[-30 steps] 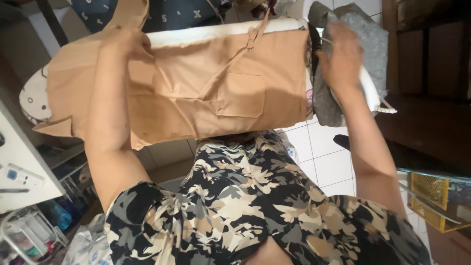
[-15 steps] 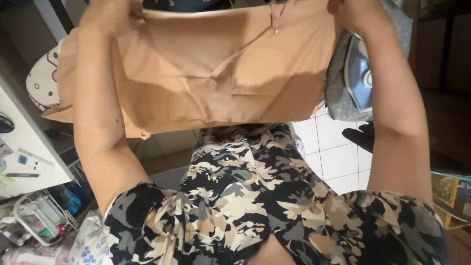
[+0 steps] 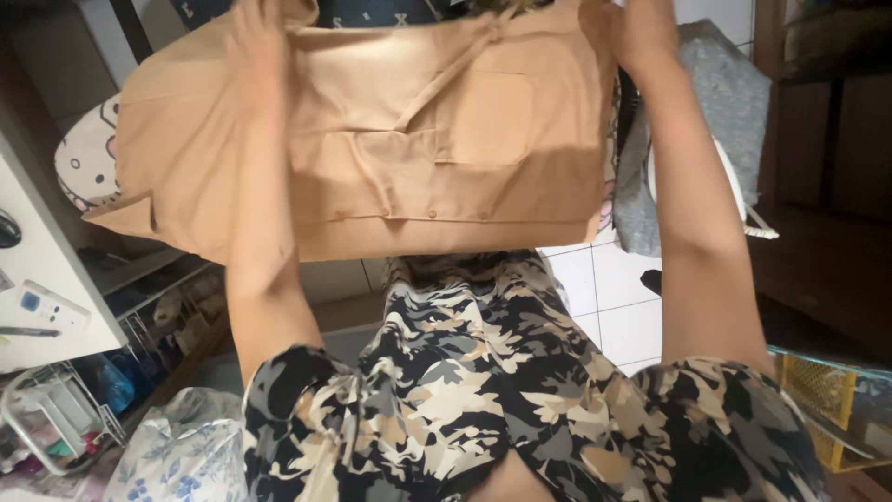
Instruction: The person irons a tan garment on an ironing board, smoothing the fabric and pressing different sections of the item including the front and back.
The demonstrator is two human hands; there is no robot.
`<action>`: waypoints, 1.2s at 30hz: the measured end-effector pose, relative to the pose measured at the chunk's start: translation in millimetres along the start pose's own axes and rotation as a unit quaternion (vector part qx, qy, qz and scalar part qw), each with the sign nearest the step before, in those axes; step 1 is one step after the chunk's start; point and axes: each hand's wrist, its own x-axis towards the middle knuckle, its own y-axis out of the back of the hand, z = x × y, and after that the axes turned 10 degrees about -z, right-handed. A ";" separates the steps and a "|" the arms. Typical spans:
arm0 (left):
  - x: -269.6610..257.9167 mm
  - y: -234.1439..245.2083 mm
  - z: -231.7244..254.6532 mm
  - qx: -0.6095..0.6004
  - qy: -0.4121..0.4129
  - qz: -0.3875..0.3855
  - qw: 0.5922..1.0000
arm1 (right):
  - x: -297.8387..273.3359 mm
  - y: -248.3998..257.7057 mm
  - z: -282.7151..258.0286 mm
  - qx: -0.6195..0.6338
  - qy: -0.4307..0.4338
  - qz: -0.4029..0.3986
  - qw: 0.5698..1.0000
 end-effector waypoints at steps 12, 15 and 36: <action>-254.1 -174.2 281.3 -0.020 -0.381 -0.127 0.915 | -241.9 103.5 -14.6 0.069 -0.252 -0.080 0.962; -272.1 -202.9 292.2 -0.005 -0.362 -0.158 0.919 | -237.6 120.5 -6.2 0.118 -0.168 -0.091 0.974; -305.8 -272.9 323.1 -0.039 -0.156 -0.024 0.987 | -91.4 60.6 -137.1 -0.157 0.360 -0.140 0.909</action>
